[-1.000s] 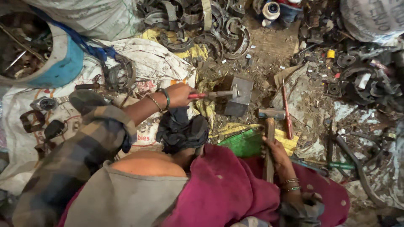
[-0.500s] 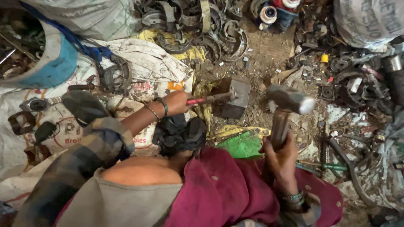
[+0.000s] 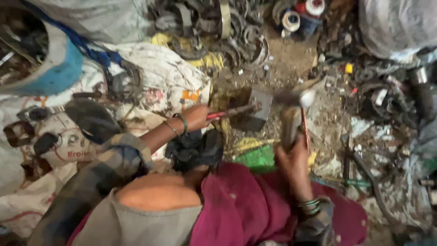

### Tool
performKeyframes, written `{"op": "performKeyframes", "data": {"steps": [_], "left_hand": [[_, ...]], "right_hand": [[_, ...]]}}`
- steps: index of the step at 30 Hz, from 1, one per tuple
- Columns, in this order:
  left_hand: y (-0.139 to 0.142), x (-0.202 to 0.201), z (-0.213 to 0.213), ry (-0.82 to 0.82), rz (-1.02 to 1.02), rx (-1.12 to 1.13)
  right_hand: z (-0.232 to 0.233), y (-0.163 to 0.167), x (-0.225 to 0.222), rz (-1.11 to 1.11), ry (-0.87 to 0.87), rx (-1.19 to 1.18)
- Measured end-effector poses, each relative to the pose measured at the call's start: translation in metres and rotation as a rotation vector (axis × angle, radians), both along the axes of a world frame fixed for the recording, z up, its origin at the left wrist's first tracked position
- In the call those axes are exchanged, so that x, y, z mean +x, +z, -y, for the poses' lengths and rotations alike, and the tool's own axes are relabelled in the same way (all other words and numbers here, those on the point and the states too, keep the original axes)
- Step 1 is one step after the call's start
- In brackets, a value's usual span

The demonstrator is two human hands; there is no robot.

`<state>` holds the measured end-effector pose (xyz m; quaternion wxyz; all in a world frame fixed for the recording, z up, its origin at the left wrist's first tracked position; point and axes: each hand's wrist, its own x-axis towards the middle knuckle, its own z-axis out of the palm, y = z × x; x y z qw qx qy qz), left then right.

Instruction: The person sits on the floor in a cluttered workshop and uses a hammer and pliers to shape and adjust small metal parts on a metal block. The person repeatedly hammers the parts, repositions them, and uses pliers to hold or bend them.

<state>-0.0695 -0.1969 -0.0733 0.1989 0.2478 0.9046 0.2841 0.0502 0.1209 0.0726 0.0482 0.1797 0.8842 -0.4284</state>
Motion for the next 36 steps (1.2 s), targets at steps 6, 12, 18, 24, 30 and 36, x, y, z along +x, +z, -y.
{"op": "performKeyframes", "data": {"steps": [6,12,18,24,30,36], "left_hand": [[0.021,0.001,-0.005,0.018,0.084,-0.056],[0.01,0.008,-0.009,0.049,0.059,-0.092],[-0.028,-0.004,0.036,0.108,0.032,-0.316],[-0.048,0.028,0.052,0.175,-0.005,-0.262],[-0.035,0.039,0.059,0.193,0.017,-0.243],[-0.029,0.051,0.061,0.284,-0.024,-0.065]], "right_hand": [[-0.044,0.069,0.015,-0.79,0.258,-0.288],[-0.027,0.013,0.011,-0.477,0.241,0.01],[-0.025,-0.038,0.011,-0.282,0.288,0.277],[-0.035,0.059,0.003,-0.438,0.165,0.068],[-0.043,0.022,-0.001,-0.239,-0.049,-0.223],[-0.088,-0.111,0.042,0.348,-0.13,-0.384]]}}
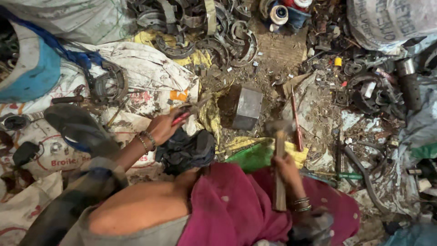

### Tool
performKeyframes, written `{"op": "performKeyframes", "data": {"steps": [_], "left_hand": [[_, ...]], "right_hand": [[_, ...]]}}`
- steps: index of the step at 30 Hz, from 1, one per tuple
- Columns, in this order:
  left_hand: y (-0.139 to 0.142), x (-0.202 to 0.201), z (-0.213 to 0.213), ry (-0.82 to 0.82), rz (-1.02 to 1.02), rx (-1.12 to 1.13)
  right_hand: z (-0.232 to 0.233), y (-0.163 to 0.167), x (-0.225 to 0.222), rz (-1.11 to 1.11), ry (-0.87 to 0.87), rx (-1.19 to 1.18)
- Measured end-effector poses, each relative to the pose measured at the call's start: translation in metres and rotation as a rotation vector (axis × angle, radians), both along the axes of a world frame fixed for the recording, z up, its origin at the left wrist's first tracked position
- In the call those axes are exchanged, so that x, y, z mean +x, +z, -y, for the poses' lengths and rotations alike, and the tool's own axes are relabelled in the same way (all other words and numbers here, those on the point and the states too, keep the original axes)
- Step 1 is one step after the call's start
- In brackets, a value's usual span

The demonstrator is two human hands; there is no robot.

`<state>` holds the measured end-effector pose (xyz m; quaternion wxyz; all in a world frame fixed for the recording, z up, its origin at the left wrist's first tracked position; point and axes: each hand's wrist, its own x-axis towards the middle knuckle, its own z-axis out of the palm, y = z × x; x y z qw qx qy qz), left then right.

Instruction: The person sits on the floor in a cluttered workshop and uses a hammer and pliers to shape and adjust small metal parts on a metal block. The person repeatedly hammers the parts, repositions them, and uses pliers to hold or bend them.

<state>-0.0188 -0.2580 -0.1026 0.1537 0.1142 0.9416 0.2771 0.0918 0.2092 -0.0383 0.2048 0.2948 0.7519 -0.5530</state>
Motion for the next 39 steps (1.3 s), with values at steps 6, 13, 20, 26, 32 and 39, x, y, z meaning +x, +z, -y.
{"op": "performKeyframes", "data": {"steps": [6,13,20,26,32,39], "left_hand": [[0.007,0.009,-0.002,0.123,0.141,0.157],[0.014,0.009,-0.027,0.143,0.29,0.69],[0.035,0.025,-0.037,0.133,0.575,1.072],[0.067,0.031,-0.041,0.09,0.598,1.052],[0.107,0.033,-0.066,-0.071,0.756,1.145],[0.139,0.044,-0.093,-0.33,0.662,0.953]], "right_hand": [[-0.028,0.013,-0.023,-0.042,0.813,1.115],[0.005,0.028,-0.187,-0.718,0.829,0.978],[0.024,0.006,-0.254,-0.779,0.904,1.127],[0.027,0.026,-0.246,-0.711,0.448,0.651],[0.049,0.079,-0.143,-0.649,-0.057,-0.332],[0.074,0.063,-0.062,-0.92,-0.111,-0.066]]}}
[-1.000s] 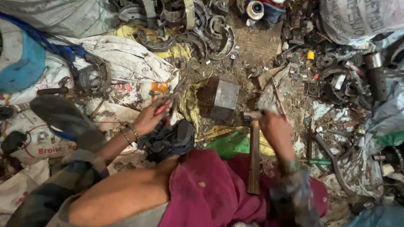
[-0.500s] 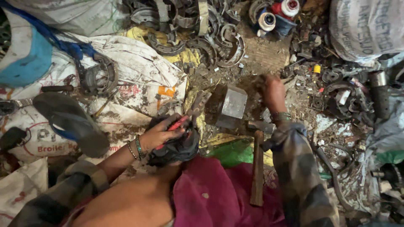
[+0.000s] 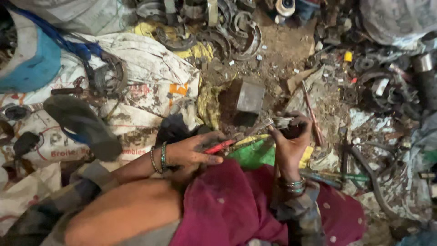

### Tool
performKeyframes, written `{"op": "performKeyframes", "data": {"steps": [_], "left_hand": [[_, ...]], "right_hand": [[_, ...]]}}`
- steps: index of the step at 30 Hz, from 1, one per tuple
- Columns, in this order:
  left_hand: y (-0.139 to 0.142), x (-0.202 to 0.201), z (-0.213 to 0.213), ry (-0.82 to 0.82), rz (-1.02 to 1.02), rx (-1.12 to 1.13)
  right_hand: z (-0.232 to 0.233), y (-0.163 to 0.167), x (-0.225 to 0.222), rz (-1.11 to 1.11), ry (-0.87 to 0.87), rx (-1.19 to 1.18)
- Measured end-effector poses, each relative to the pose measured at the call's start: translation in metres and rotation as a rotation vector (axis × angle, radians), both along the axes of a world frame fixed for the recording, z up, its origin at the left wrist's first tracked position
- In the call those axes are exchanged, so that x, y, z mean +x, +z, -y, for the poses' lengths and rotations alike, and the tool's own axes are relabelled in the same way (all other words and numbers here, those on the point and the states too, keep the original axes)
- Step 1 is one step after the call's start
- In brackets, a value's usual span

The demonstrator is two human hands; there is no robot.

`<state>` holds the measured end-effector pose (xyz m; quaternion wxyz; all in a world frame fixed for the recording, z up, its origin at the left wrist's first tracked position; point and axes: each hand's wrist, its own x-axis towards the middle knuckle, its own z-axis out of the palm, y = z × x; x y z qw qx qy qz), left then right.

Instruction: The person sits on the floor in a cluttered workshop and uses a hammer and pliers to shape and adjust small metal parts on a metal block. The person repeatedly hammers the parts, repositions them, and uses pliers to hold or bend them.

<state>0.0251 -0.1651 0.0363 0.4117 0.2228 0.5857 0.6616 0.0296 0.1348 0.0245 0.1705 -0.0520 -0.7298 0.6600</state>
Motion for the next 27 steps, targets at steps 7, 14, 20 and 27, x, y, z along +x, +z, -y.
{"op": "performKeyframes", "data": {"steps": [7,14,20,27], "left_hand": [[0.001,0.015,-0.016,-0.007,0.1,-0.119],[0.003,0.011,-0.024,0.091,0.15,-0.354],[-0.012,0.008,-0.026,0.131,-0.097,-0.378],[-0.03,0.009,-0.019,0.112,-0.39,-0.329]], "right_hand": [[-0.019,-0.023,0.009,-0.185,0.098,-0.061],[-0.032,-0.011,0.006,-0.056,0.168,0.021],[-0.031,0.007,0.008,-0.038,0.149,0.24],[-0.026,0.014,0.005,-0.036,0.194,0.249]]}}
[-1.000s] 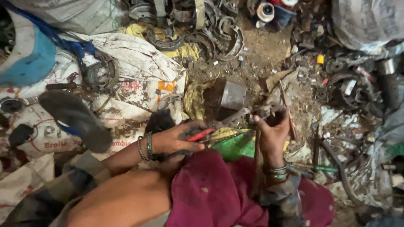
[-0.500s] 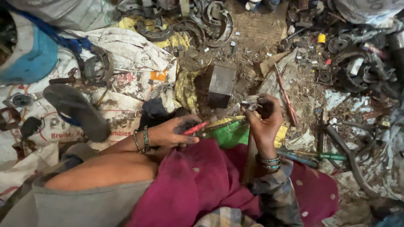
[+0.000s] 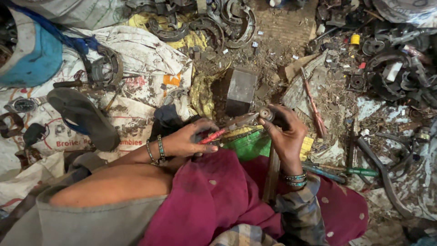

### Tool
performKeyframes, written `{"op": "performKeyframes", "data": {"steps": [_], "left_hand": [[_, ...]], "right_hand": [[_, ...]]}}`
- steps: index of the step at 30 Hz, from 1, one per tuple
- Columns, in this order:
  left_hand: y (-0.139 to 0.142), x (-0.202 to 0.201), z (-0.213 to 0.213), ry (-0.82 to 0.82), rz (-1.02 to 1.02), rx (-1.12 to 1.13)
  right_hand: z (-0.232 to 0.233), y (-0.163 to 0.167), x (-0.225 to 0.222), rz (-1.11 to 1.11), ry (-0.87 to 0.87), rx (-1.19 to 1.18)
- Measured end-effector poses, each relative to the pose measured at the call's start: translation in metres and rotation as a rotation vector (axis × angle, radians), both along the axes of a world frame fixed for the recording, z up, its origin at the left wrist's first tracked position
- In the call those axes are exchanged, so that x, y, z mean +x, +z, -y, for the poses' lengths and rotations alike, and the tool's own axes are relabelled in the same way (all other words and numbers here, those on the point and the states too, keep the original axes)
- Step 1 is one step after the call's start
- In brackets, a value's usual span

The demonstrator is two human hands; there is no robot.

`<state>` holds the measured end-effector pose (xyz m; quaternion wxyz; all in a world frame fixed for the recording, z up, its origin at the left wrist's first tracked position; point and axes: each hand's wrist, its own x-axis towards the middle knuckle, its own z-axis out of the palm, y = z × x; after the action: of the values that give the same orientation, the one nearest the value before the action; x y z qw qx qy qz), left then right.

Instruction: The person sits on the floor in a cluttered workshop and uses a hammer and pliers to shape and adjust small metal parts on a metal block. The person repeatedly hammers the parts, repositions them, and uses pliers to hold or bend them.

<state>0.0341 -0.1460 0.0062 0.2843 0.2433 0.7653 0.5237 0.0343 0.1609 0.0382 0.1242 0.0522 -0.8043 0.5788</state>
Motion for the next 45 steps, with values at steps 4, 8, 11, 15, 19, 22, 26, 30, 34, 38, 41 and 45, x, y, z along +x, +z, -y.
{"op": "performKeyframes", "data": {"steps": [4,8,11,15,19,22,26,30,34,38,41,45], "left_hand": [[0.002,0.001,0.001,0.02,-0.038,0.005],[0.005,0.0,0.001,0.058,-0.051,-0.018],[0.005,-0.001,0.0,0.105,-0.096,-0.031],[0.006,-0.001,0.0,0.121,-0.12,-0.066],[0.007,0.001,0.001,0.161,-0.16,0.009],[0.008,0.002,0.003,0.212,-0.085,0.05],[0.007,0.002,0.003,0.21,-0.031,0.042],[0.005,0.001,0.003,0.172,-0.135,0.016],[0.005,0.002,0.004,0.169,-0.124,0.0],[0.005,0.002,0.005,0.17,-0.109,0.021],[0.006,0.002,0.005,0.189,-0.075,0.001],[0.007,0.001,0.004,0.176,-0.152,0.031]], "right_hand": [[-0.003,-0.001,0.002,0.108,-0.046,0.061],[-0.002,-0.007,0.001,0.224,-0.095,0.005],[0.002,-0.016,0.0,0.4,-0.09,-0.357],[0.002,-0.03,0.004,0.513,-0.083,-0.461],[0.001,-0.048,0.003,0.606,-0.052,-0.769],[0.0,-0.059,0.0,0.675,-0.11,-0.976],[0.001,-0.067,-0.002,0.716,-0.147,-1.093],[0.005,-0.068,-0.002,0.699,-0.154,-1.155],[0.007,-0.065,-0.003,0.714,-0.169,-1.151],[0.006,-0.064,-0.003,0.725,-0.206,-1.131],[0.005,-0.063,-0.002,0.637,-0.129,-1.124],[0.005,-0.061,-0.002,0.587,-0.079,-1.139]]}}
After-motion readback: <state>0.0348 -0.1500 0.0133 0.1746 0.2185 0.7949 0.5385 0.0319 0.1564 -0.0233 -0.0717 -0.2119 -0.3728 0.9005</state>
